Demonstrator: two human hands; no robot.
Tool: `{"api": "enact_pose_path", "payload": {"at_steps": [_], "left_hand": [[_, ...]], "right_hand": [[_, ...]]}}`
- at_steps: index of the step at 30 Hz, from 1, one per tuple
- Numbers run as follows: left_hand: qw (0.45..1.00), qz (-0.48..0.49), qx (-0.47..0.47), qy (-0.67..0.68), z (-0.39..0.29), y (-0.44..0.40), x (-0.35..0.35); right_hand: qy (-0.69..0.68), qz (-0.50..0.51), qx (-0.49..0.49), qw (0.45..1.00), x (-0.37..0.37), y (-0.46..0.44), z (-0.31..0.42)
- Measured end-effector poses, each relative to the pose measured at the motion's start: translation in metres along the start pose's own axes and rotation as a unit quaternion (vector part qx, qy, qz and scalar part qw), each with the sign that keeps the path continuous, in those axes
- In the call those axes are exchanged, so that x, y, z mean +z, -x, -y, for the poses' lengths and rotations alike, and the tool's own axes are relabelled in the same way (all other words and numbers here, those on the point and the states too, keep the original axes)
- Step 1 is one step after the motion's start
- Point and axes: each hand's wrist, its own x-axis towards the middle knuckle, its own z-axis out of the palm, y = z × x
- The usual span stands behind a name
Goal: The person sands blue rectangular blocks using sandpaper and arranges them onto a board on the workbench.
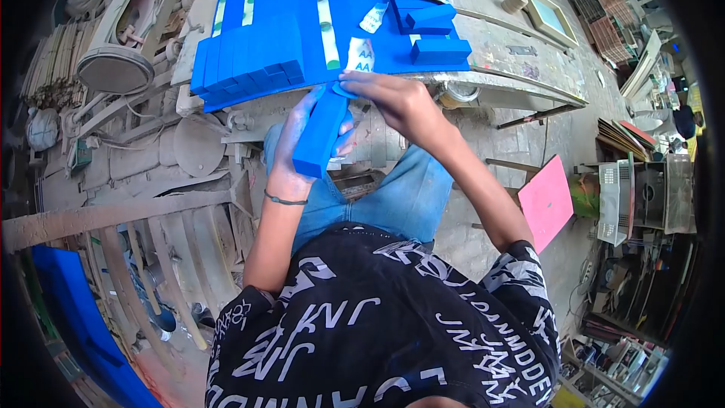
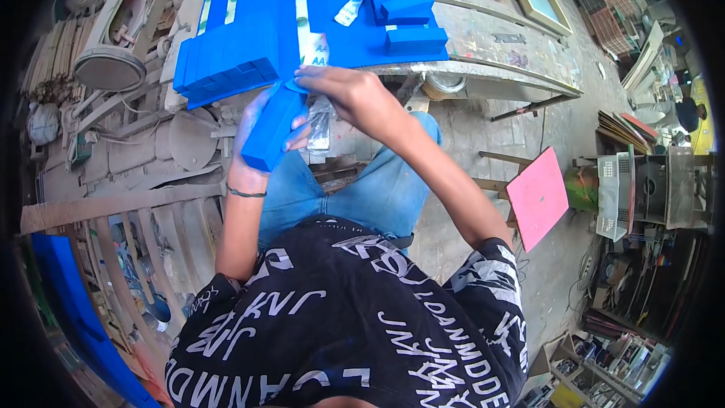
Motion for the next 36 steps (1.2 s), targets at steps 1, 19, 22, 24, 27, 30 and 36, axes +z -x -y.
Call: {"api": "enact_pose_path", "payload": {"at_steps": [1, 19, 22, 24, 27, 30, 36], "left_hand": [[1.0, 0.027, -0.001, 0.007, 0.0, -0.001, -0.003], [0.996, -0.046, 0.023, 0.073, 0.004, -0.01, -0.007], [0.989, -0.139, 0.043, -0.003, 0.003, -0.012, -0.028], [0.988, 0.147, 0.002, 0.052, -0.006, -0.005, -0.016], [0.996, 0.074, 0.036, 0.04, 0.002, -0.004, -0.018], [0.996, 0.073, 0.043, -0.029, -0.006, -0.004, -0.019], [0.988, 0.149, -0.03, 0.035, -0.006, -0.009, -0.025]], "right_hand": [[-0.024, -0.004, -0.02, 1.0, 0.004, 0.007, 0.005], [-0.119, 0.051, 0.009, 0.992, -0.006, 0.011, 0.05], [-0.087, 0.029, -0.101, 0.991, 0.002, 0.008, 0.062], [-0.123, 0.007, -0.017, 0.992, 0.002, 0.007, 0.03], [-0.075, 0.003, -0.006, 0.997, 0.005, 0.007, 0.018], [-0.077, 0.031, -0.093, 0.992, 0.004, 0.007, 0.057], [-0.164, 0.019, 0.011, 0.986, 0.013, 0.008, 0.03]]}}
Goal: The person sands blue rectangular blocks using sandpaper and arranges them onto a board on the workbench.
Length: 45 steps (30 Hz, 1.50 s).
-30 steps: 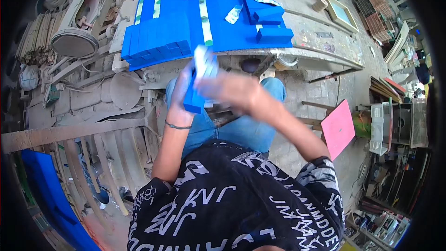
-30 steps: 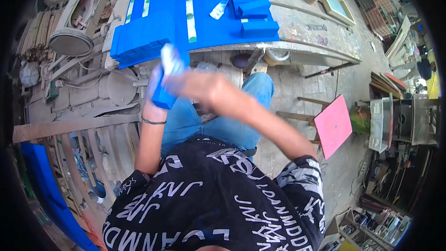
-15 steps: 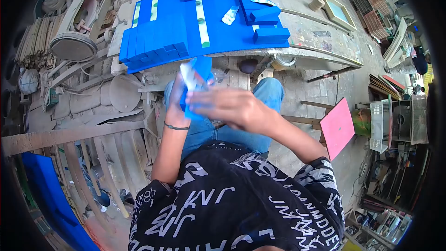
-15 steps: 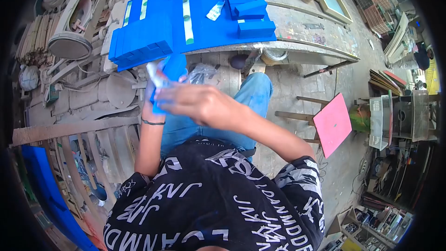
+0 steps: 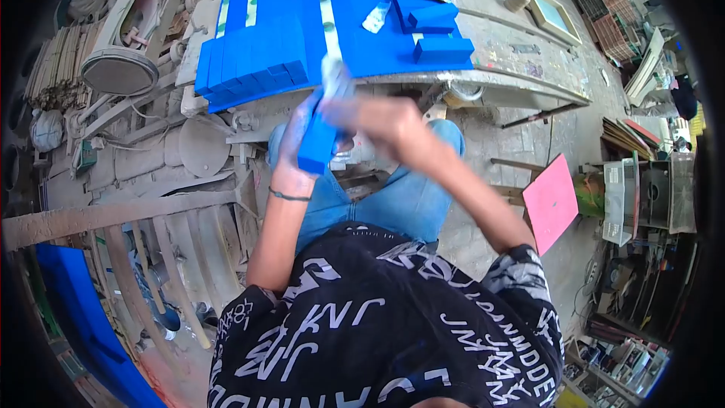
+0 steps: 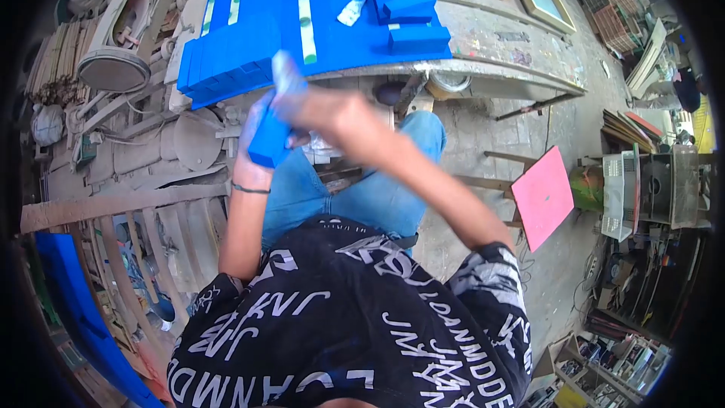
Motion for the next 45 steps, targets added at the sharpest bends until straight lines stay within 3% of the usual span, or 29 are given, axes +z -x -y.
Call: {"api": "enact_pose_path", "payload": {"at_steps": [1, 2, 4, 5, 6, 8, 10, 12, 14, 16, 18, 19, 20, 21, 22, 24, 26, 27, 30, 31, 34, 36, 38, 40, 41, 42, 43, 44, 45], "left_hand": [[0.935, -0.326, 0.138, 0.013, 0.015, -0.003, 0.011], [0.977, -0.159, 0.121, -0.074, 0.011, 0.007, -0.023], [0.915, -0.373, 0.148, 0.049, 0.011, -0.007, 0.053], [0.994, -0.108, 0.024, -0.02, 0.002, 0.0, 0.01], [0.98, -0.187, 0.053, -0.039, 0.007, -0.003, 0.014], [0.994, -0.104, 0.026, -0.028, 0.005, -0.003, 0.006], [0.919, -0.361, 0.151, -0.053, 0.015, -0.005, 0.004], [0.927, -0.326, 0.173, -0.067, 0.012, 0.001, 0.003], [0.999, -0.032, 0.006, -0.032, 0.001, -0.001, -0.007], [0.999, -0.023, 0.01, -0.033, 0.002, -0.006, -0.018], [0.979, -0.174, 0.054, -0.092, 0.003, -0.003, -0.067], [0.958, -0.252, 0.072, -0.119, 0.006, 0.001, -0.079], [0.921, -0.363, 0.138, -0.007, 0.013, -0.004, 0.03], [0.973, -0.218, 0.079, -0.02, 0.01, 0.0, 0.018], [0.997, -0.061, 0.021, -0.034, 0.003, 0.0, 0.003], [0.999, -0.032, 0.017, -0.025, 0.005, -0.004, -0.012], [0.969, -0.228, 0.061, -0.075, 0.006, -0.002, -0.017], [0.968, -0.231, 0.059, -0.076, 0.004, -0.001, -0.016], [0.994, 0.108, 0.004, -0.024, 0.001, -0.002, -0.005], [0.993, 0.112, 0.007, -0.026, 0.005, -0.001, -0.003], [0.945, -0.282, 0.165, -0.013, 0.02, 0.01, -0.014], [0.951, -0.269, 0.155, -0.009, 0.015, 0.008, 0.018], [0.994, 0.106, 0.009, -0.033, -0.003, 0.004, 0.005], [0.997, 0.039, 0.032, -0.06, 0.006, 0.003, 0.018], [0.971, -0.205, 0.108, 0.057, 0.009, -0.004, 0.048], [0.867, -0.434, 0.175, 0.172, 0.009, -0.008, 0.063], [0.89, -0.412, 0.193, -0.005, 0.013, -0.001, 0.032], [0.889, -0.415, 0.192, -0.006, 0.009, 0.005, 0.016], [0.962, -0.242, 0.123, -0.032, 0.004, 0.01, 0.002]], "right_hand": [[0.041, 0.04, -0.017, 0.998, -0.001, -0.001, 0.03], [0.084, 0.032, -0.114, 0.989, 0.006, -0.002, 0.038], [0.057, 0.051, -0.072, 0.994, -0.003, -0.003, 0.018], [0.016, -0.011, -0.042, 0.999, 0.0, -0.002, -0.006], [0.136, -0.013, -0.051, 0.989, -0.012, -0.009, -0.017], [0.069, -0.003, -0.046, 0.997, -0.002, -0.004, -0.006], [0.056, 0.044, -0.101, 0.992, 0.004, -0.003, 0.031], [0.025, 0.052, -0.068, 0.996, -0.002, -0.003, 0.015], [0.115, -0.004, -0.065, 0.991, -0.012, -0.016, -0.012], [-0.027, 0.043, 0.034, 0.998, -0.003, -0.004, 0.006], [0.048, 0.048, -0.134, 0.989, 0.005, -0.003, 0.033], [0.052, 0.058, -0.112, 0.991, 0.002, -0.003, 0.026], [0.056, 0.068, -0.087, 0.992, -0.003, -0.002, 0.015], [0.002, 0.028, -0.014, 1.0, -0.005, -0.002, -0.002], [0.123, 0.0, -0.057, 0.991, -0.012, -0.011, -0.012], [-0.032, 0.019, 0.001, 0.999, -0.004, -0.006, 0.005], [0.059, 0.049, -0.14, 0.987, 0.005, -0.004, 0.033], [0.048, 0.05, -0.116, 0.991, 0.002, -0.005, 0.026], [0.138, -0.004, -0.069, 0.988, -0.018, -0.012, -0.027], [0.117, -0.007, -0.072, 0.991, -0.012, -0.006, -0.028], [0.086, 0.039, -0.126, 0.988, 0.005, -0.002, 0.026], [0.029, 0.032, -0.069, 0.997, 0.003, 0.0, 0.014], [0.067, -0.039, -0.021, 0.997, -0.011, -0.01, -0.016], [0.081, -0.015, -0.041, 0.996, -0.006, 0.002, -0.001], [0.091, 0.007, -0.063, 0.994, -0.001, 0.002, 0.014], [0.098, 0.029, -0.083, 0.991, 0.005, 0.002, 0.024], [0.045, 0.034, -0.102, 0.993, 0.01, 0.001, 0.027], [0.042, 0.032, -0.101, 0.993, 0.007, 0.0, 0.012], [0.051, 0.001, -0.057, 0.997, 0.0, -0.001, -0.016]]}}
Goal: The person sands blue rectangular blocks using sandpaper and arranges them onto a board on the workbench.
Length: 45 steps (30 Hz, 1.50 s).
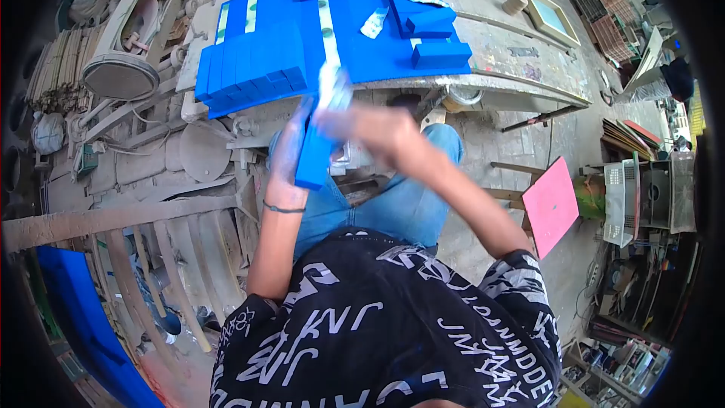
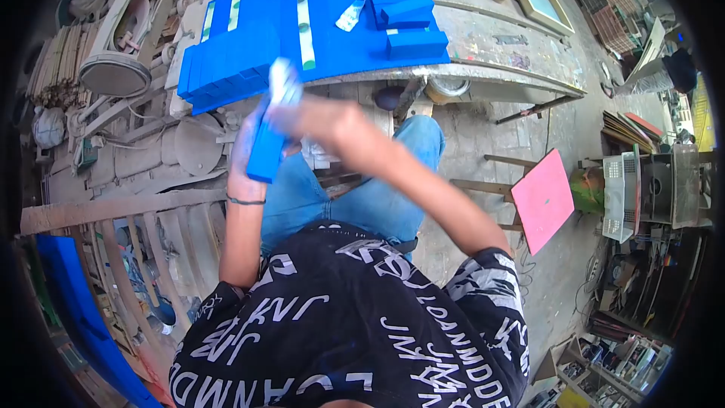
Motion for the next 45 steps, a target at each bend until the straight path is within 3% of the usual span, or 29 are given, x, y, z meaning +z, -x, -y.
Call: {"api": "enact_pose_path", "payload": {"at_steps": [1, 2, 3, 4, 5, 6, 7, 9, 11, 13, 18, 24, 27, 29, 30, 31, 33, 35, 37, 39, 40, 41, 43, 45], "left_hand": [[0.98, 0.19, -0.063, -0.014, 0.0, -0.002, -0.006], [0.965, 0.249, -0.078, -0.006, 0.0, -0.004, -0.002], [0.964, 0.253, -0.075, -0.008, 0.003, -0.004, 0.006], [0.998, 0.055, -0.031, 0.017, 0.007, -0.004, 0.015], [0.987, -0.151, 0.012, 0.045, 0.008, 0.0, 0.022], [0.986, -0.166, -0.016, 0.024, 0.0, 0.008, 0.028], [0.985, -0.169, -0.02, 0.024, 0.0, 0.008, 0.023], [0.993, 0.107, -0.021, -0.037, 0.005, 0.007, 0.017], [0.993, 0.078, -0.011, -0.084, 0.005, 0.017, 0.037], [0.997, 0.024, -0.007, -0.071, 0.005, 0.019, 0.04], [0.997, 0.021, 0.001, -0.073, 0.002, 0.021, 0.045], [0.986, 0.163, -0.034, -0.018, -0.002, 0.014, 0.035], [0.989, 0.142, -0.032, 0.02, -0.009, 0.017, 0.049], [0.991, -0.134, 0.029, 0.003, -0.014, 0.025, 0.084], [0.995, -0.071, -0.02, 0.061, -0.014, 0.02, 0.063], [0.995, -0.074, -0.024, 0.063, -0.013, 0.013, 0.045], [0.975, 0.214, -0.052, -0.034, -0.009, 0.002, 0.026], [0.975, 0.217, -0.054, -0.003, -0.005, -0.001, 0.025], [1.0, 0.003, 0.021, -0.017, 0.002, 0.005, 0.015], [0.996, 0.049, -0.014, -0.068, -0.006, -0.004, 0.004], [0.987, 0.152, -0.054, -0.016, -0.006, -0.005, 0.012], [0.962, 0.257, -0.091, 0.037, -0.005, -0.005, 0.019], [0.96, 0.259, -0.092, 0.058, -0.004, -0.002, 0.025], [1.0, -0.011, 0.014, 0.015, -0.004, 0.012, 0.03]], "right_hand": [[0.011, -0.027, 0.047, 0.998, -0.002, 0.005, -0.013], [0.012, -0.026, 0.048, 0.998, -0.001, 0.008, -0.003], [0.023, -0.003, 0.019, 1.0, 0.002, 0.008, 0.015], [0.036, 0.02, -0.015, 0.999, 0.003, 0.005, 0.032], [0.044, 0.042, -0.044, 0.997, 0.003, 0.001, 0.041], [0.028, 0.032, -0.055, 0.998, 0.003, -0.001, 0.043], [-0.003, -0.004, -0.006, 1.0, 0.002, 0.0, 0.025], [0.097, -0.036, 0.109, 0.989, -0.013, 0.005, -0.029], [0.15, -0.128, 0.087, 0.976, -0.021, 0.002, -0.044], [0.091, -0.13, 0.159, 0.975, -0.022, -0.007, -0.014], [0.072, -0.12, 0.014, 0.99, -0.017, -0.019, -0.004], [0.093, -0.051, -0.029, 0.994, -0.019, -0.023, -0.003], [0.017, 0.0, -0.082, 0.996, -0.013, -0.022, 0.023], [0.0, 0.024, -0.09, 0.996, -0.016, -0.022, 0.029], [-0.003, 0.023, -0.072, 0.997, -0.019, -0.022, 0.022], [-0.007, 0.022, -0.05, 0.998, -0.021, -0.021, 0.016], [0.068, 0.02, -0.05, 0.996, -0.024, -0.02, 0.008], [-0.05, 0.034, 0.003, 0.998, -0.017, -0.016, 0.023], [0.039, 0.079, -0.114, 0.989, -0.012, -0.014, 0.049], [0.025, 0.057, -0.095, 0.994, -0.013, -0.014, 0.029], [-0.005, 0.06, -0.007, 0.998, -0.023, -0.016, 0.02], [-0.004, 0.06, -0.004, 0.998, -0.021, -0.012, 0.021], [-0.029, 0.015, -0.049, 0.998, -0.017, -0.015, 0.018], [0.031, 0.085, -0.118, 0.989, -0.015, -0.017, 0.053]]}}
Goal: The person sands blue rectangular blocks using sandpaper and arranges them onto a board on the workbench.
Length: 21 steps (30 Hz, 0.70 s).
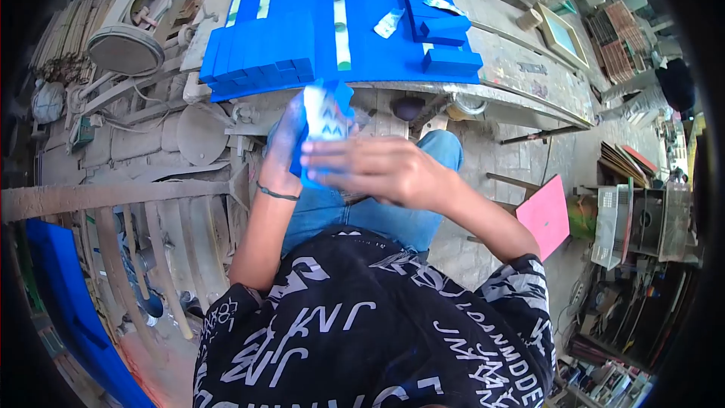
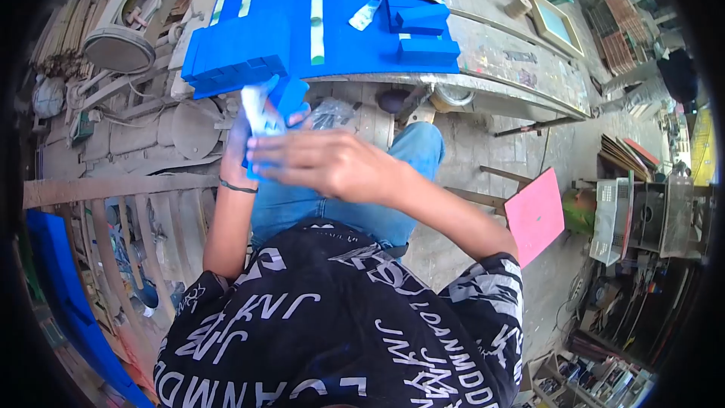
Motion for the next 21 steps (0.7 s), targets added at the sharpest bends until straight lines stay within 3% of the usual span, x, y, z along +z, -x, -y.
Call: {"api": "enact_pose_path", "payload": {"at_steps": [1, 2, 3, 4, 6, 8, 10, 12, 13, 15, 19, 21], "left_hand": [[0.993, 0.105, -0.021, -0.047, 0.002, -0.015, -0.038], [0.988, -0.142, 0.0, 0.054, -0.001, 0.005, 0.033], [0.989, 0.095, -0.07, 0.084, 0.0, -0.009, 0.01], [0.928, 0.33, -0.135, 0.108, 0.001, -0.024, -0.015], [0.934, 0.326, -0.118, 0.083, -0.001, -0.018, -0.008], [1.0, 0.009, 0.002, -0.003, 0.002, -0.001, 0.006], [0.987, 0.127, -0.091, 0.029, -0.006, -0.008, -0.001], [0.964, 0.234, -0.115, 0.056, -0.002, -0.013, -0.005], [0.964, 0.234, -0.115, 0.057, 0.0, -0.009, -0.004], [0.997, 0.061, -0.049, -0.007, -0.004, 0.001, 0.01], [0.998, 0.025, -0.02, 0.046, 0.0, 0.009, 0.025], [0.992, 0.117, -0.014, 0.037, 0.003, 0.007, 0.016]], "right_hand": [[0.012, -0.015, 0.004, 1.0, 0.003, 0.002, -0.008], [0.024, -0.031, 0.011, 0.999, 0.004, 0.005, -0.02], [-0.055, -0.042, 0.12, 0.99, -0.002, 0.007, -0.032], [-0.052, -0.044, 0.121, 0.99, 0.001, 0.009, -0.031], [-0.011, -0.064, 0.063, 0.996, 0.005, 0.005, -0.026], [0.038, -0.019, 0.0, 0.999, 0.002, -0.002, -0.005], [-0.04, -0.049, 0.105, 0.992, 0.001, 0.008, -0.037], [0.092, -0.084, 0.149, 0.981, -0.014, 0.017, -0.069], [0.091, -0.093, 0.162, 0.978, -0.015, 0.023, -0.069], [0.088, -0.099, 0.164, 0.978, -0.019, 0.016, -0.065], [0.068, -0.111, 0.118, 0.984, -0.013, 0.012, -0.062], [0.079, -0.115, 0.1, 0.985, -0.011, 0.013, -0.064]]}}
